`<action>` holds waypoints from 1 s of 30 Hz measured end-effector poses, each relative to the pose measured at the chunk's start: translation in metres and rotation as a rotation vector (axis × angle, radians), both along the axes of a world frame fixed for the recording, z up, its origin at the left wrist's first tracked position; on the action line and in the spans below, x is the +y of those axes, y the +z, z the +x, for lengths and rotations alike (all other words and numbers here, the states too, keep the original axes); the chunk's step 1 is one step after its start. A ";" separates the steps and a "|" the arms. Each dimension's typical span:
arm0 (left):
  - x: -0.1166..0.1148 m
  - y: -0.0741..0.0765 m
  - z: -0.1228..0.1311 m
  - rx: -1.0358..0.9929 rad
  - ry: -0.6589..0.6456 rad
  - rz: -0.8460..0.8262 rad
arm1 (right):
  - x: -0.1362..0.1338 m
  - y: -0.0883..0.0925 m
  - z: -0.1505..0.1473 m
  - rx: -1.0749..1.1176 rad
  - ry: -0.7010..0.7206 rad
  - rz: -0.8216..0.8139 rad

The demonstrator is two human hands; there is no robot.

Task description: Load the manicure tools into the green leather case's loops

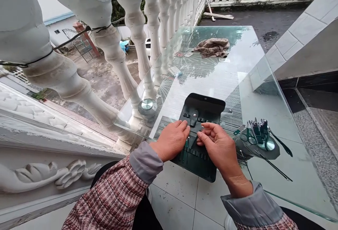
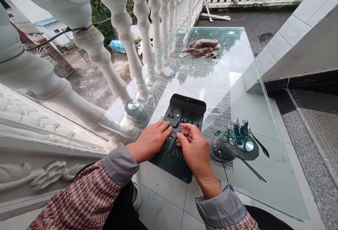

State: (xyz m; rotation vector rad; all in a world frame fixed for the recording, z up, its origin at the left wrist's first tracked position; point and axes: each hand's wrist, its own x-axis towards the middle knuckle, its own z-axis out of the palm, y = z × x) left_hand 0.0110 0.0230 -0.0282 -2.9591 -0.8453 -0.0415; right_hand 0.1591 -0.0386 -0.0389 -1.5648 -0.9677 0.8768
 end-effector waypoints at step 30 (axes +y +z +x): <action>0.000 -0.003 0.000 -0.023 0.010 -0.012 | -0.018 0.005 0.019 -0.980 0.208 0.352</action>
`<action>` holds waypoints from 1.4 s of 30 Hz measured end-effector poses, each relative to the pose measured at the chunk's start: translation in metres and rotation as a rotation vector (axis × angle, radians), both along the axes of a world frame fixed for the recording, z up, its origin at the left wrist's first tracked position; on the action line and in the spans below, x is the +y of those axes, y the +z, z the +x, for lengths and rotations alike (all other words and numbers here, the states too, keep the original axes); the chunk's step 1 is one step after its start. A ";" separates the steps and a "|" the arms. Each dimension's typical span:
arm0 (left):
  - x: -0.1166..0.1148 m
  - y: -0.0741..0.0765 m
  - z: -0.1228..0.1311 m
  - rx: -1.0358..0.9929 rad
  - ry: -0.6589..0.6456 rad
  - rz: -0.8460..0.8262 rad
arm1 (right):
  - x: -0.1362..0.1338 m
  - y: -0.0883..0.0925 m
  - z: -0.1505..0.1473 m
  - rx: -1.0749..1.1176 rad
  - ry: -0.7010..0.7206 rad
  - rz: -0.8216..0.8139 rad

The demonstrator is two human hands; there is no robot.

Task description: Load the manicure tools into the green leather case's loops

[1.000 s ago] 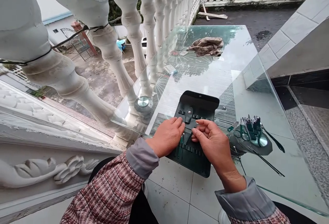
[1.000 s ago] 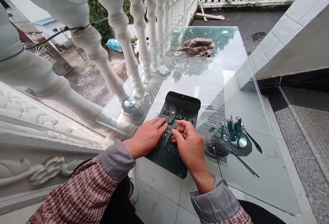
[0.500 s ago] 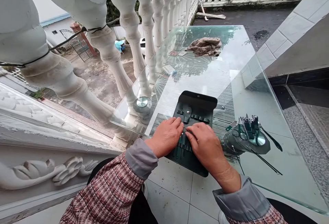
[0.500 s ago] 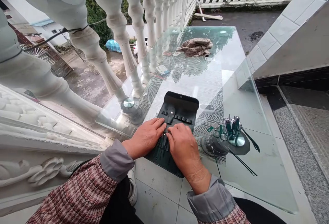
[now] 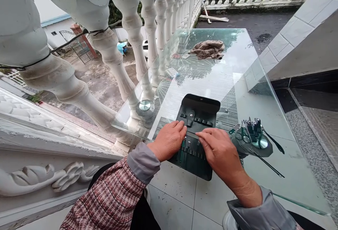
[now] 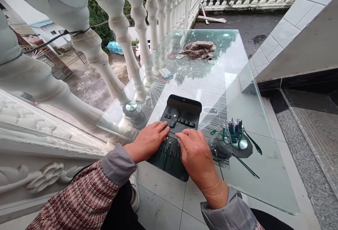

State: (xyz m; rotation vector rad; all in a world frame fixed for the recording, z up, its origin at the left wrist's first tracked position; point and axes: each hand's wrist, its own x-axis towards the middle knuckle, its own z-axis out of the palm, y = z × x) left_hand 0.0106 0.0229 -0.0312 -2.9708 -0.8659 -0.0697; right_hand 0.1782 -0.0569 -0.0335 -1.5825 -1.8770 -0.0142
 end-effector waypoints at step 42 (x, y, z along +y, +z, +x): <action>0.002 0.011 -0.002 -0.079 0.086 -0.099 | -0.052 -0.019 -0.017 -0.351 0.305 0.224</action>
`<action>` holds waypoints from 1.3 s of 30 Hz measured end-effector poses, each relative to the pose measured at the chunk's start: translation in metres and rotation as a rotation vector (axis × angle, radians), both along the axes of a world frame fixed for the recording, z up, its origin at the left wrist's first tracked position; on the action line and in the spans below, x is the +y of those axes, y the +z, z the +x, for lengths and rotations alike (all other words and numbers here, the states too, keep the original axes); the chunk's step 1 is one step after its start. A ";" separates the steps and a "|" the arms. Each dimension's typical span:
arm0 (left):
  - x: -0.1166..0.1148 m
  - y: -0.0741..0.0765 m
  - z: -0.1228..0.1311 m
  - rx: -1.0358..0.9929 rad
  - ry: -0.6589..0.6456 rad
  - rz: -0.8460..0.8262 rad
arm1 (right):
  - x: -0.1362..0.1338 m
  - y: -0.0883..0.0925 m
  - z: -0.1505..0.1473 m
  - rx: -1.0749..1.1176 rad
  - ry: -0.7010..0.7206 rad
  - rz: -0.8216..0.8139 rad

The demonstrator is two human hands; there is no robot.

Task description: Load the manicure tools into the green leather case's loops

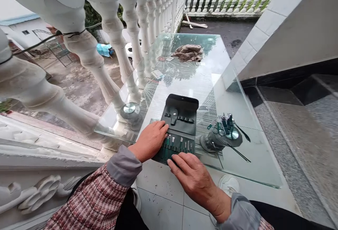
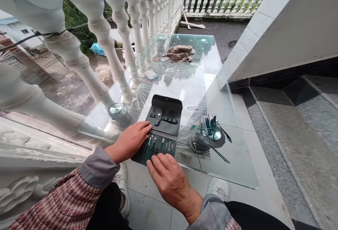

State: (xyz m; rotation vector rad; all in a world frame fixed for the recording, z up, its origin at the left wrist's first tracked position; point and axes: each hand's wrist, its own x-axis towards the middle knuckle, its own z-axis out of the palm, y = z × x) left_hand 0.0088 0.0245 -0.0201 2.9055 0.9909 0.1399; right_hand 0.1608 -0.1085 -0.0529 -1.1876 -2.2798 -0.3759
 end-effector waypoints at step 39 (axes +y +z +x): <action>-0.001 0.002 0.007 0.094 0.032 -0.010 | -0.019 -0.006 0.098 0.061 -0.682 -0.182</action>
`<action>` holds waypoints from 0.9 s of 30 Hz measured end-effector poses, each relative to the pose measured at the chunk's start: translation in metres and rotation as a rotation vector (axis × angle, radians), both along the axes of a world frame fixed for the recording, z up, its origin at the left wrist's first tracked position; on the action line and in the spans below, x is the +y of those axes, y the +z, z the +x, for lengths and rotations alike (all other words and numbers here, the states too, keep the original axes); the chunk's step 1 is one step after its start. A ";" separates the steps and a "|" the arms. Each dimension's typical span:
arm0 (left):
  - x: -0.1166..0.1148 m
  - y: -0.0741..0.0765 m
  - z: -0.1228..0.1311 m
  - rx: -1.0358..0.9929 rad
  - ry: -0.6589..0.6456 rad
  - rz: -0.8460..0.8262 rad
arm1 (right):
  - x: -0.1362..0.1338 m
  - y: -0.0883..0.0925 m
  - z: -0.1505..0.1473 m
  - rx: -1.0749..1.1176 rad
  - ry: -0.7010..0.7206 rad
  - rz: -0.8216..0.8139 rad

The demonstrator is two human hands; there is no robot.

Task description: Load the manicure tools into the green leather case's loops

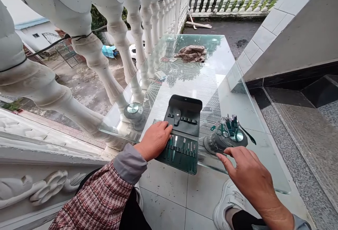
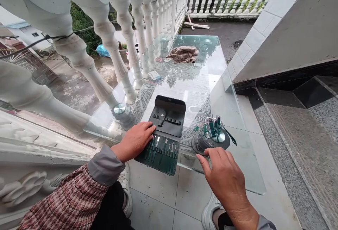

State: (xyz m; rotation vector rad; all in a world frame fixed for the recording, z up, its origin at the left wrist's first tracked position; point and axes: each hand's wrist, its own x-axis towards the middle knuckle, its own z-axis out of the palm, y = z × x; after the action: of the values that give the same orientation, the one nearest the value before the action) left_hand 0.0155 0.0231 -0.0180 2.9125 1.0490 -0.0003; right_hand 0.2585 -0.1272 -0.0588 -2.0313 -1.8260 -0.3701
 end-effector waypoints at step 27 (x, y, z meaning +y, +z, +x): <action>0.001 0.001 0.001 -0.005 -0.013 0.013 | 0.001 0.023 0.014 0.577 -0.237 0.019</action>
State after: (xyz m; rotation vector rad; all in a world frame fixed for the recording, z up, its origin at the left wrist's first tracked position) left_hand 0.0164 0.0238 -0.0168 2.9295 1.0335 0.0132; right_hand 0.2723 -0.1261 -0.0359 -2.0638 -1.2359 0.1332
